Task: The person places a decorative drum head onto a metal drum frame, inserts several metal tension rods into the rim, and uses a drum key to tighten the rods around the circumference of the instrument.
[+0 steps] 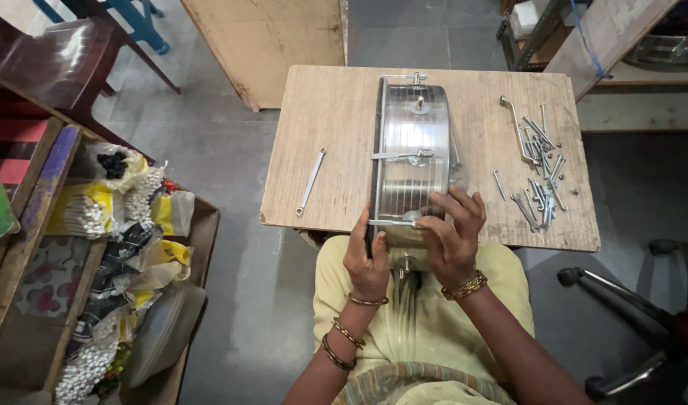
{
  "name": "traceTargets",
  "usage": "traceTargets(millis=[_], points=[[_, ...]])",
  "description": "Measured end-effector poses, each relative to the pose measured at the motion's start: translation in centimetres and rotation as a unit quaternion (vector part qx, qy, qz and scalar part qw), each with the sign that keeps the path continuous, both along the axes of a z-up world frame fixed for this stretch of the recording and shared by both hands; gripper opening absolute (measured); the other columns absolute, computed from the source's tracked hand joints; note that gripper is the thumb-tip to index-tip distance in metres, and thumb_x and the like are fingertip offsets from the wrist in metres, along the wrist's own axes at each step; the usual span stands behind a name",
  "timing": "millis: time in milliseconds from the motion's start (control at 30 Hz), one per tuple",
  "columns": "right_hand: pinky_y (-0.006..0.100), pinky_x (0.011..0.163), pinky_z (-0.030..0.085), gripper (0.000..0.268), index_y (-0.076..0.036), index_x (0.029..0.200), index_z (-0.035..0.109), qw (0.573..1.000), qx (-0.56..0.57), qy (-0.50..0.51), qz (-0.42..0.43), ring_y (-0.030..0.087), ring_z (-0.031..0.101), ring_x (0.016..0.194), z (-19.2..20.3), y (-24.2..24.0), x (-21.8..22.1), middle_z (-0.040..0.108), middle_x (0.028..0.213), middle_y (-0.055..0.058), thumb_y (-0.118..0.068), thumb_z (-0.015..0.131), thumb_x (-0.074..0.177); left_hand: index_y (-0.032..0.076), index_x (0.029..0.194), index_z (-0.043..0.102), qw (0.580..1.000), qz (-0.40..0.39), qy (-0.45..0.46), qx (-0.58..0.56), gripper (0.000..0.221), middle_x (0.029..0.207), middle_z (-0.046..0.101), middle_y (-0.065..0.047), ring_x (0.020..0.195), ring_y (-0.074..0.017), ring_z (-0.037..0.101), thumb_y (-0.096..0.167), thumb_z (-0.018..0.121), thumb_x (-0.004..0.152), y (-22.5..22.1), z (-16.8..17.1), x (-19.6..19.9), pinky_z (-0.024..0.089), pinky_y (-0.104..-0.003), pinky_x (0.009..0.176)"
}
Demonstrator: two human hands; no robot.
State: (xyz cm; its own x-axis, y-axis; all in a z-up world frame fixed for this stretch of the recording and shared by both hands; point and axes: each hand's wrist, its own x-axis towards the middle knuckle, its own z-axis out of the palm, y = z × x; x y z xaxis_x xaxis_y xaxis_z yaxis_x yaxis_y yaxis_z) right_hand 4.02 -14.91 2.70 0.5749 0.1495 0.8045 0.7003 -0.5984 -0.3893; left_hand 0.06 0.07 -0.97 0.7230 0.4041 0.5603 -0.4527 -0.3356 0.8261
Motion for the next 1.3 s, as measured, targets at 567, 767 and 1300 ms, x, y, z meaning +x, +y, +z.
traceTargets(millis=[567, 767, 1300], points=[[0.053, 0.120, 0.037, 0.017, -0.012, 0.105, 0.065, 1.000, -0.012, -0.006, 0.012, 0.035, 0.045, 0.141, 0.4, 0.0, 0.0, 0.060, 0.137, 0.008, -0.004, 0.070, 0.092, -0.004, 0.145, 0.052, 1.000, -0.001, 0.008, -0.011, 0.044, 0.143, 0.063, -0.020, 0.130, -0.0305, 0.065, 0.011, 0.059, 0.105, -0.1, -0.1, 0.0, 0.052, -0.038, 0.109], [0.048, 0.116, 0.041, 0.014, -0.013, 0.105, 0.068, 1.000, 0.004, 0.017, 0.016, 0.035, 0.047, 0.138, 0.3, 0.0, 0.0, 0.063, 0.134, 0.006, -0.005, 0.071, 0.093, -0.004, 0.145, 0.053, 1.000, 0.010, 0.009, 0.006, 0.043, 0.143, 0.064, -0.019, 0.129, -0.0292, 0.066, 0.010, 0.059, 0.104, 0.0, -0.1, 0.0, 0.053, -0.037, 0.108], [0.048, 0.114, 0.046, 0.020, -0.014, 0.110, 0.068, 0.999, 0.026, 0.021, 0.031, 0.038, 0.049, 0.137, 1.5, 0.1, -0.7, 0.063, 0.135, 0.008, -0.007, 0.074, 0.091, -0.013, 0.151, 0.035, 0.953, -0.020, 0.051, 0.298, 0.065, 0.152, 0.045, -0.036, 0.142, -0.0491, 0.043, 0.025, 0.063, 0.106, 2.6, 11.7, 13.4, 0.036, -0.049, 0.118]])
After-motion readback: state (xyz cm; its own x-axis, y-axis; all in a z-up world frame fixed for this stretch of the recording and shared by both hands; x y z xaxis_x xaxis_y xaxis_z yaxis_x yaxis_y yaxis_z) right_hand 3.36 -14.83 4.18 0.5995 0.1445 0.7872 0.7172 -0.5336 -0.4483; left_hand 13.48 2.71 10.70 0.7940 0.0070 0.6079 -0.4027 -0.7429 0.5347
